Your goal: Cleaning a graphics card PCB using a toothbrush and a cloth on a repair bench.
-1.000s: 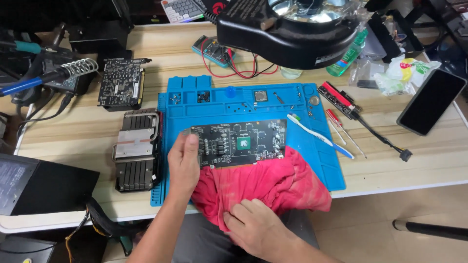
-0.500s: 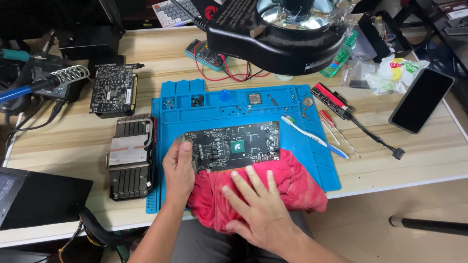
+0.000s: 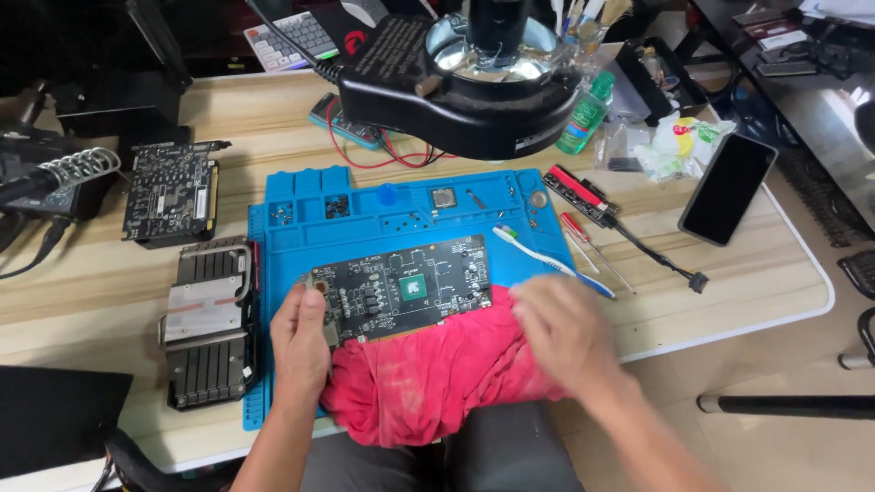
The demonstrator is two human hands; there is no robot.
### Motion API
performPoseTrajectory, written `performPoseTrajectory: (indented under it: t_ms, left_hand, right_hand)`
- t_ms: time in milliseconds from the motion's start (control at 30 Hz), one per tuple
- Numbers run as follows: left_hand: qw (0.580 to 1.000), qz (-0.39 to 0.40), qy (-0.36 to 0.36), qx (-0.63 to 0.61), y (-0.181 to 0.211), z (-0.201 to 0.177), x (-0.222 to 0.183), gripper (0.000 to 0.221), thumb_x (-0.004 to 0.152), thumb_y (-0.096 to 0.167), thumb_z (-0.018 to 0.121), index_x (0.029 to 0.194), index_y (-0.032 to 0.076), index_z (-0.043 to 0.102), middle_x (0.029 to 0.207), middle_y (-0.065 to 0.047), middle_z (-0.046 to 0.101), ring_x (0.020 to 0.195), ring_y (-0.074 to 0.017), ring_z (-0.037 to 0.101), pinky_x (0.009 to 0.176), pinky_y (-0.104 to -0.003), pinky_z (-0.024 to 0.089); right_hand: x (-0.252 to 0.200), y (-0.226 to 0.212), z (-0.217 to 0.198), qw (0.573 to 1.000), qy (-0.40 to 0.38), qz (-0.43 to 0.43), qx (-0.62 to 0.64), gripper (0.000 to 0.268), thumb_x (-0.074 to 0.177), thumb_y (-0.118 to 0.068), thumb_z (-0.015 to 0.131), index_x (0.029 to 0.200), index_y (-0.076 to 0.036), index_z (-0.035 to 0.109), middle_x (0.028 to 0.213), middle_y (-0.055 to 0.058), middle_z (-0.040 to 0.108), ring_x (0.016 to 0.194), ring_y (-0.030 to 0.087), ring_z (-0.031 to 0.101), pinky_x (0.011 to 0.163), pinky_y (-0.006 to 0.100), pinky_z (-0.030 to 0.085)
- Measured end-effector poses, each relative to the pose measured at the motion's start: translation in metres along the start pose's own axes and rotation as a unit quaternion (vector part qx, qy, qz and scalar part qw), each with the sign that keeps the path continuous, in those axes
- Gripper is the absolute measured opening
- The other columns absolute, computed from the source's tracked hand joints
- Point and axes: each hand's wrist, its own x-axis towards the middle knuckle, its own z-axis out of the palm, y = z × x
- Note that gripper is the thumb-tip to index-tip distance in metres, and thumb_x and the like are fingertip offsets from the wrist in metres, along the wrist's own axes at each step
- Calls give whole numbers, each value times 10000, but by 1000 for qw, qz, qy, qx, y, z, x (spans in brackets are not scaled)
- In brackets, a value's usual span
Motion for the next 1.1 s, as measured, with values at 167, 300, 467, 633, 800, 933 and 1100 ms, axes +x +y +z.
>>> performPoseTrajectory:
  t_ms: [167, 300, 467, 633, 800, 933, 1100]
  left_hand:
    - [998, -39, 24, 45, 7, 0, 4, 499, 1122, 535, 582, 802, 195, 406, 843, 85, 258, 831, -112, 296, 851, -306, 381]
    - [999, -12, 25, 31, 8, 0, 3, 452, 1133, 469, 579, 799, 215, 410, 801, 106, 282, 761, -69, 289, 675, -326, 256]
    - [1000, -12, 13, -2, 10, 3, 3, 466, 1119, 491, 587, 791, 216, 403, 779, 103, 289, 726, -68, 279, 646, -306, 257]
    - [1000, -7, 18, -4, 11, 5, 2, 453, 1116, 487, 596, 793, 208, 444, 779, 104, 308, 729, -66, 294, 649, -302, 264]
    - [999, 7, 27, -18, 13, 6, 2, 448, 1118, 443, 614, 791, 216, 410, 788, 100, 323, 746, -69, 318, 674, -302, 292]
    - [1000, -4, 21, -20, 15, 6, 1, 462, 1098, 497, 617, 780, 210, 444, 764, 100, 337, 718, -70, 314, 635, -298, 283]
    - [1000, -7, 20, -5, 15, 7, 2, 445, 1101, 510, 605, 806, 191, 509, 778, 94, 367, 739, -78, 335, 658, -309, 297]
  right_hand:
    - [-25, 100, 20, 955, -114, 161, -223, 414, 1061, -280, 649, 1432, -112, 717, 1329, 74, 665, 1158, 373, 640, 902, 575, 544]
    - [-9, 105, 18, 956, -111, 162, -219, 358, 1034, -251, 670, 1370, -179, 770, 1236, 43, 681, 1186, 334, 656, 898, 555, 527]
    - [81, 98, 7, 951, -44, 306, -2, 584, 988, -305, 801, 1494, -56, 648, 1370, 180, 683, 1272, 348, 683, 1001, 495, 557]
    - [161, 90, 7, 971, 34, 227, 60, 498, 1029, -342, 805, 1416, -95, 613, 1502, 163, 605, 1449, 391, 547, 1101, 566, 513]
    - [186, 85, 26, 979, 14, 193, 59, 473, 1031, -343, 800, 1395, -104, 614, 1460, 150, 601, 1403, 376, 546, 1076, 554, 513]
    - [201, 89, 36, 984, 3, 173, 50, 453, 1033, -344, 796, 1377, -112, 614, 1426, 139, 598, 1365, 364, 545, 1056, 545, 513]
    - [214, 98, 48, 988, -12, 150, 32, 429, 1035, -345, 791, 1355, -121, 614, 1384, 125, 594, 1319, 349, 544, 1032, 533, 513]
